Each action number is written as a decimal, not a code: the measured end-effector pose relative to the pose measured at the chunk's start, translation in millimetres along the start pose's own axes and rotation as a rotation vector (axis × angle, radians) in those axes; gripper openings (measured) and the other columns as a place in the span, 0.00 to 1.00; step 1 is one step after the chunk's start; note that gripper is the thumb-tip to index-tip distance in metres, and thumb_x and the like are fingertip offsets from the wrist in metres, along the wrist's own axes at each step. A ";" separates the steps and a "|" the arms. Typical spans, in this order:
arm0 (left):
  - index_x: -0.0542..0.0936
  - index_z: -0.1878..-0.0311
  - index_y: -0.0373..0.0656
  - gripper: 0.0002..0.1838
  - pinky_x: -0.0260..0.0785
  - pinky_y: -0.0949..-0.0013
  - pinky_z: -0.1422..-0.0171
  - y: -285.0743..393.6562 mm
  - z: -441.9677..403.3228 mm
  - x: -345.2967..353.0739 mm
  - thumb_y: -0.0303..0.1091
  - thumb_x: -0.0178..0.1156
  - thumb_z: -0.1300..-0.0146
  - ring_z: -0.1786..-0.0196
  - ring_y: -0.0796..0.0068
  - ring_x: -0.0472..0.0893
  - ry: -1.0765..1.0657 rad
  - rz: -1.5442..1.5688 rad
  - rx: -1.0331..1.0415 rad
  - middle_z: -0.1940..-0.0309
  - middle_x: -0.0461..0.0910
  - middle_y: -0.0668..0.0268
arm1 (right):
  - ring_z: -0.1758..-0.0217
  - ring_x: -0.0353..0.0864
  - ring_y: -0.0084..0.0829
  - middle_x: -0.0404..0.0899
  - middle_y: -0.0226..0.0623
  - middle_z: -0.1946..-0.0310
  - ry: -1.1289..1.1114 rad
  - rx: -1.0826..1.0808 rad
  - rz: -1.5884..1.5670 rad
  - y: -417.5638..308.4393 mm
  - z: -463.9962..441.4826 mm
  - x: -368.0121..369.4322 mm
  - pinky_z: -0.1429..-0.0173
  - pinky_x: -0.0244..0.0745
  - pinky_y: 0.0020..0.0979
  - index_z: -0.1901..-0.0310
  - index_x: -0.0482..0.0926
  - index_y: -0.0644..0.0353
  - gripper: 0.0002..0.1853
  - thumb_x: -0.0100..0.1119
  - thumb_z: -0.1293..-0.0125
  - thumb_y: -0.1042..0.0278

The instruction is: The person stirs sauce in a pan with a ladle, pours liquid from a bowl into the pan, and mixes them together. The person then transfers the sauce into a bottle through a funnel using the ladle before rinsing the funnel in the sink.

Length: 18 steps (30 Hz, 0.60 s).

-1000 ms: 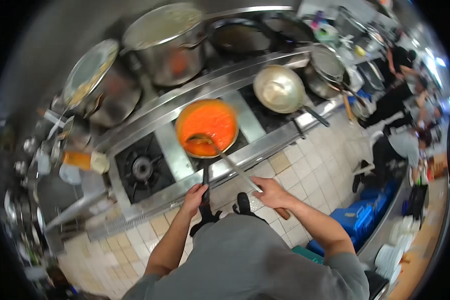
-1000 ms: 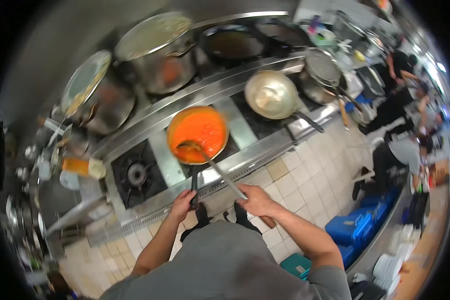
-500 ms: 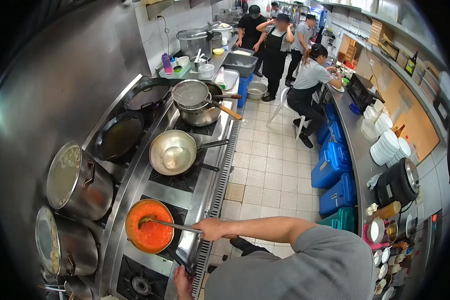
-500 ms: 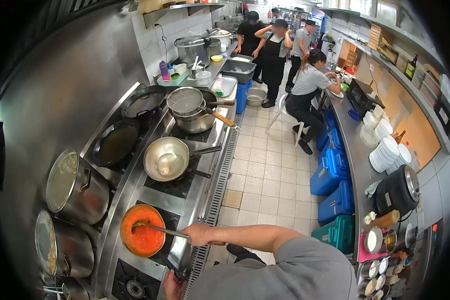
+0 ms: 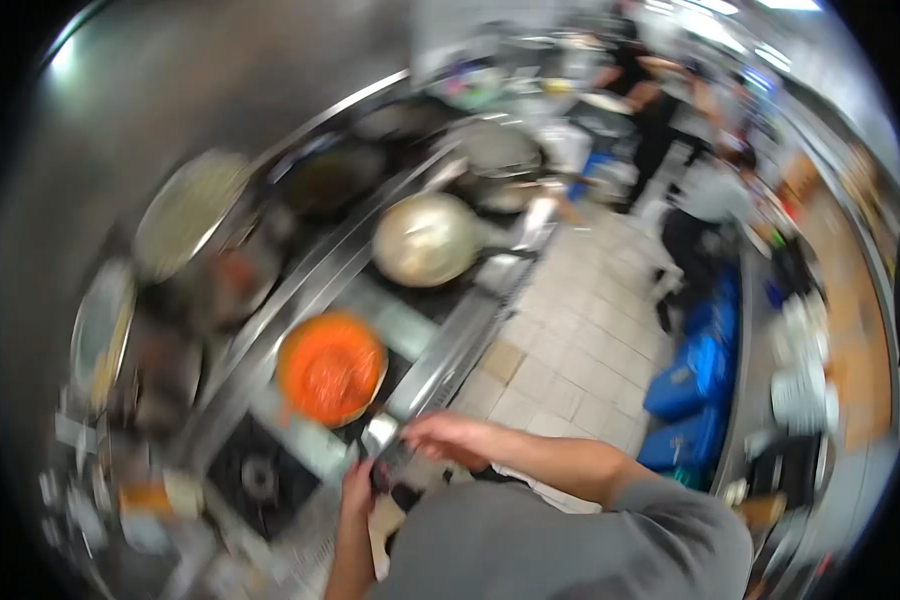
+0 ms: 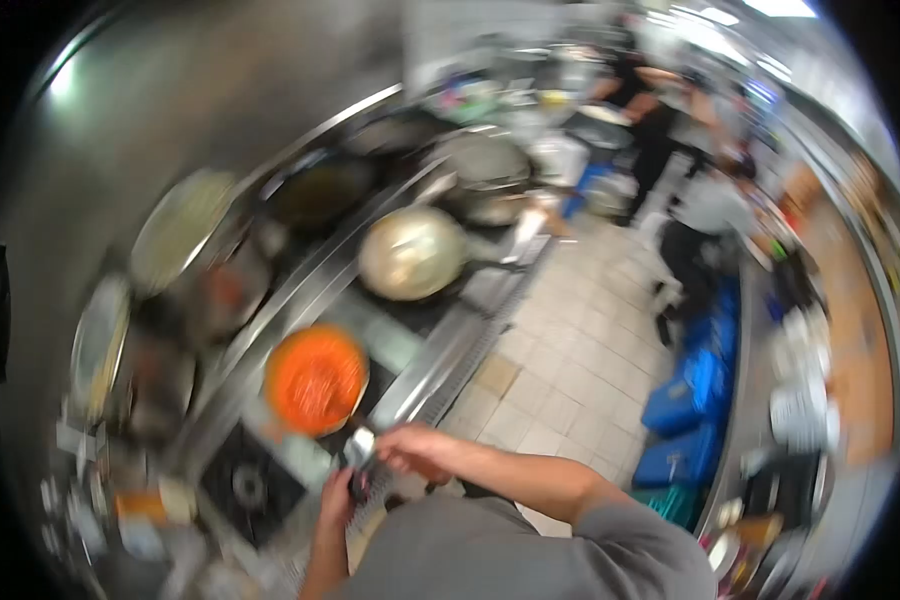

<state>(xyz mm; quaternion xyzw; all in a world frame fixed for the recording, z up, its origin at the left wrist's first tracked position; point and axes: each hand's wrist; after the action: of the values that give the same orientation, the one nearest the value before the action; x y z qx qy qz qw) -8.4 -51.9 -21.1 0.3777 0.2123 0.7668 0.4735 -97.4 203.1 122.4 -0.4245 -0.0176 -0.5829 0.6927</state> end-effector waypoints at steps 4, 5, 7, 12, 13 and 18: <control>0.75 0.51 0.40 0.15 0.80 0.61 0.67 4.2 0.3 -0.5 0.42 0.64 0.27 0.71 0.68 0.82 0.101 0.145 -0.069 0.67 0.82 0.61 | 0.79 0.74 0.20 0.76 0.29 0.73 0.115 -0.137 0.271 -2.9 2.6 1.9 0.76 0.70 0.24 0.34 0.74 0.67 0.26 0.65 0.33 0.73; 0.74 0.48 0.39 0.16 0.83 0.59 0.67 3.3 -3.8 -5.6 0.40 0.64 0.27 0.71 0.66 0.83 0.068 0.164 -0.086 0.65 0.82 0.59 | 0.79 0.74 0.20 0.76 0.29 0.72 0.054 -0.196 0.327 -18.0 10.8 9.2 0.76 0.70 0.23 0.33 0.74 0.66 0.26 0.64 0.32 0.75; 0.76 0.43 0.41 0.16 0.84 0.60 0.62 2.1 -6.5 -10.5 0.42 0.62 0.26 0.68 0.67 0.84 0.087 0.180 -0.092 0.61 0.82 0.59 | 0.80 0.73 0.19 0.75 0.28 0.72 0.072 -0.211 0.460 -32.8 18.7 20.9 0.76 0.70 0.22 0.32 0.73 0.66 0.26 0.62 0.32 0.77; 0.73 0.43 0.42 0.18 0.84 0.61 0.65 -11.5 -8.8 -5.8 0.44 0.61 0.25 0.68 0.69 0.84 0.049 0.183 -0.102 0.60 0.82 0.59 | 0.78 0.71 0.15 0.75 0.24 0.73 0.196 -0.374 0.701 -41.0 37.8 14.2 0.75 0.70 0.22 0.31 0.74 0.61 0.25 0.58 0.30 0.82; 0.72 0.42 0.42 0.18 0.83 0.61 0.65 -13.0 -11.1 -9.1 0.44 0.60 0.25 0.68 0.69 0.84 0.034 0.191 -0.088 0.59 0.82 0.59 | 0.78 0.71 0.15 0.75 0.24 0.73 0.192 -0.372 0.703 -36.4 31.1 1.5 0.75 0.70 0.22 0.31 0.74 0.61 0.25 0.58 0.30 0.82; 0.72 0.36 0.49 0.20 0.75 0.69 0.73 16.7 -6.7 1.4 0.48 0.58 0.23 0.76 0.75 0.78 -0.018 0.183 -0.150 0.62 0.83 0.59 | 0.61 0.87 0.53 0.86 0.53 0.61 0.404 -0.473 1.405 -47.6 4.8 -6.4 0.53 0.82 0.43 0.32 0.73 0.66 0.29 0.65 0.36 0.73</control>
<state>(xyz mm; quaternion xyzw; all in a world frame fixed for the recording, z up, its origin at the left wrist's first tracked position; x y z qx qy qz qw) -23.5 -58.1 -13.4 0.3658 0.1146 0.8172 0.4305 -136.3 213.0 149.2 -0.3581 0.5082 -0.0602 0.7809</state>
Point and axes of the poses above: each hand's wrist, its own z-axis away from the middle knuckle, its own x-axis out of the palm, y = z × x
